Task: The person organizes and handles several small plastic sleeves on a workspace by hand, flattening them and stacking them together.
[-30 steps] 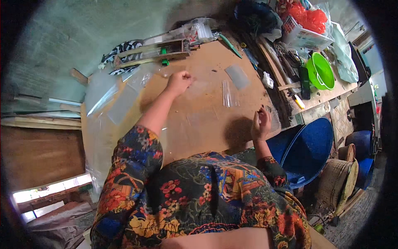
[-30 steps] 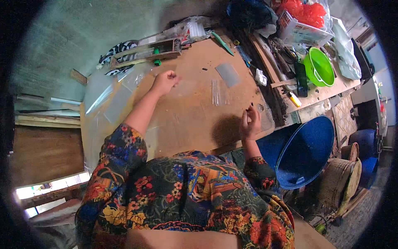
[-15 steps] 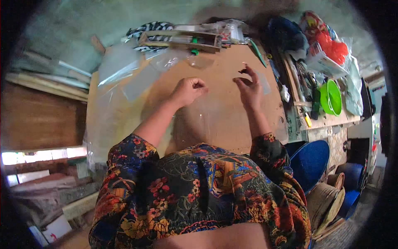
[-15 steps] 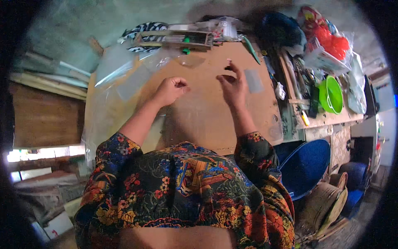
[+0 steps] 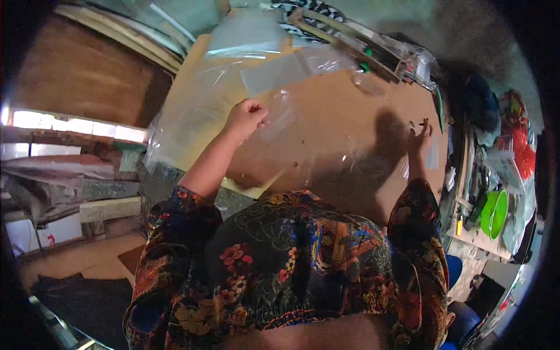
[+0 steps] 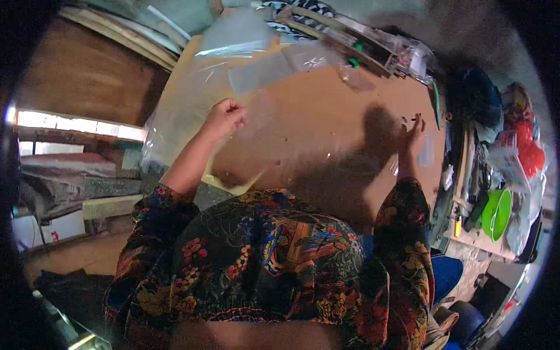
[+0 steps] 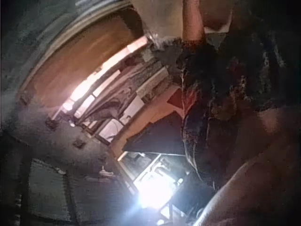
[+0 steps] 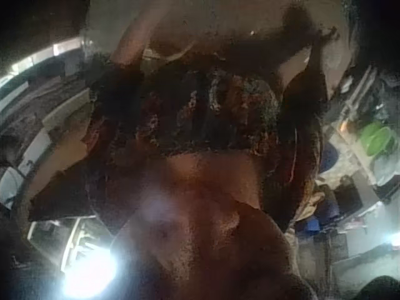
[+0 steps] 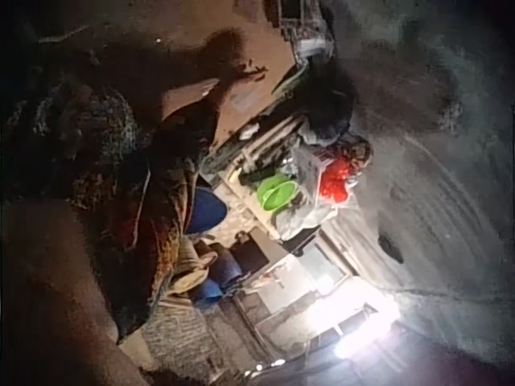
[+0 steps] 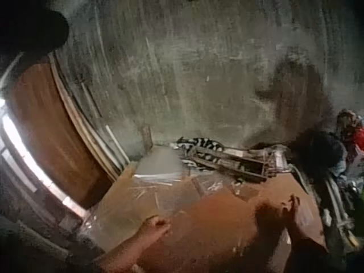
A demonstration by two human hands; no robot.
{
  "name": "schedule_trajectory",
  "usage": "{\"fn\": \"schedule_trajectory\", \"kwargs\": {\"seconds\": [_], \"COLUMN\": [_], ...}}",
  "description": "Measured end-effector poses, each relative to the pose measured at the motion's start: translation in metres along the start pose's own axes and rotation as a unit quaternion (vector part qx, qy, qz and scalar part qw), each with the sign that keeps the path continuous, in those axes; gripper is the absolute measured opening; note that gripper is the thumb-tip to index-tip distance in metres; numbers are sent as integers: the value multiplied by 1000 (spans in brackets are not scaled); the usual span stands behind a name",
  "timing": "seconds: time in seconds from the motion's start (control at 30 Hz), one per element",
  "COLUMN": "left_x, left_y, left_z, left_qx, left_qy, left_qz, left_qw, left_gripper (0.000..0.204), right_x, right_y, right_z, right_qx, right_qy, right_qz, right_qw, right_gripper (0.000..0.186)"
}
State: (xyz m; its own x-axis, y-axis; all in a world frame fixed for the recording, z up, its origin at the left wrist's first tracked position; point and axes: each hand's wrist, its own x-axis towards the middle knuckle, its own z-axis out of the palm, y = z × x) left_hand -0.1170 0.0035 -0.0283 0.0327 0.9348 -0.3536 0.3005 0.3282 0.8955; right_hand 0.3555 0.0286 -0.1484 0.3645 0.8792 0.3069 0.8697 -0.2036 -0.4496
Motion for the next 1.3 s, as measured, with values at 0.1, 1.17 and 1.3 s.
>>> {"fn": "schedule_trajectory", "kwargs": {"seconds": [0.1, 1.17, 1.3], "left_x": [8, 25, 24], "left_y": [-43, -90, -95], "left_z": [-13, -99, -97], "left_qx": [0, 565, 553], "left_qy": [103, 8, 18], "left_qz": [-79, 340, 334], "left_qw": [991, 752, 763], "left_gripper": [18, 42, 46], "right_x": [-2, -186, -196], "right_y": [-2, -264, -271], "right_z": [-12, 6, 12], "right_qx": [-102, 201, 178], "right_qy": [0, -81, -83], "right_qz": [-14, -160, -149], "right_qw": [995, 963, 969], "right_gripper": [56, 41, 38]}}
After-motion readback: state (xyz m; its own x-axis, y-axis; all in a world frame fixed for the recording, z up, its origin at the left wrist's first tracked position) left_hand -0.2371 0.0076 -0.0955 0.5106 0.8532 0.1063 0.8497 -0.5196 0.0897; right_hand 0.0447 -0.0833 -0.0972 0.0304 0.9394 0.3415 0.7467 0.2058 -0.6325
